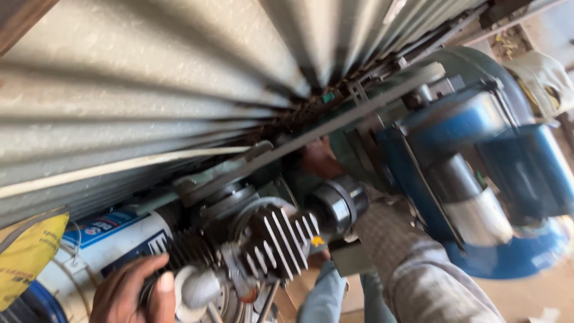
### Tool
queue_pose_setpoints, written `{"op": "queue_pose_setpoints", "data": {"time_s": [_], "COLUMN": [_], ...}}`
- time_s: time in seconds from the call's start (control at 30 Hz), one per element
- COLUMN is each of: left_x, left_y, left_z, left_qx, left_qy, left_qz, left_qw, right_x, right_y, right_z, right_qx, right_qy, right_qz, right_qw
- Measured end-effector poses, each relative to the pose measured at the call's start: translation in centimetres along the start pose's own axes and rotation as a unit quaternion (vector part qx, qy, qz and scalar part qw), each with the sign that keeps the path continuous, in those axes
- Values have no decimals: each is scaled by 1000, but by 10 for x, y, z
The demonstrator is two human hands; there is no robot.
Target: The person stands at an air compressor and wipes its pump, cylinder fins, motor and tank with a rag, working the cloth around the cooling fins and other surfaces by hand to clean dust and grime off the machine.
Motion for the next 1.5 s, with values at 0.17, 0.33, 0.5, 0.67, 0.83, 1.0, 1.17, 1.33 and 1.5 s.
{"op": "queue_pose_setpoints", "data": {"time_s": [0.17,0.33,0.5,0.67,0.83,1.0,1.17,1.33,1.5], "left_x": [34,44,46,45,43,41,49,36,6], "left_y": [-4,-6,-1,4,3,-5,-3,-1,19], "left_z": [-17,-22,-27,-34,-27,-31,-43,-48,-59], "left_qx": [38,56,99,140,146,160,203,209,207], "left_qy": [36,60,95,93,108,98,111,164,343], "left_qz": [48,102,156,190,199,179,167,122,68], "left_qw": [997,991,978,967,963,966,958,956,914], "right_x": [-16,-32,-88,-120,-101,-51,10,-154,-242], "right_y": [65,133,202,226,260,304,429,370,364], "right_z": [35,0,-7,12,165,77,107,-4,-123], "right_qx": [-40,-1,38,90,-48,-50,-127,-291,-411], "right_qy": [-16,-4,-11,-20,-300,-189,-148,-235,-275], "right_qz": [7,110,204,285,225,442,523,89,82], "right_qw": [999,994,978,954,926,875,829,923,865]}}
Point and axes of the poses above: each hand's wrist, its own y-axis away from the middle knuckle, its own z-axis out of the palm, x = y × z, the point moved 9 cm from there along -y, towards the middle knuckle, and after that the axes turned 10 degrees about x, right-handed, at the moved point
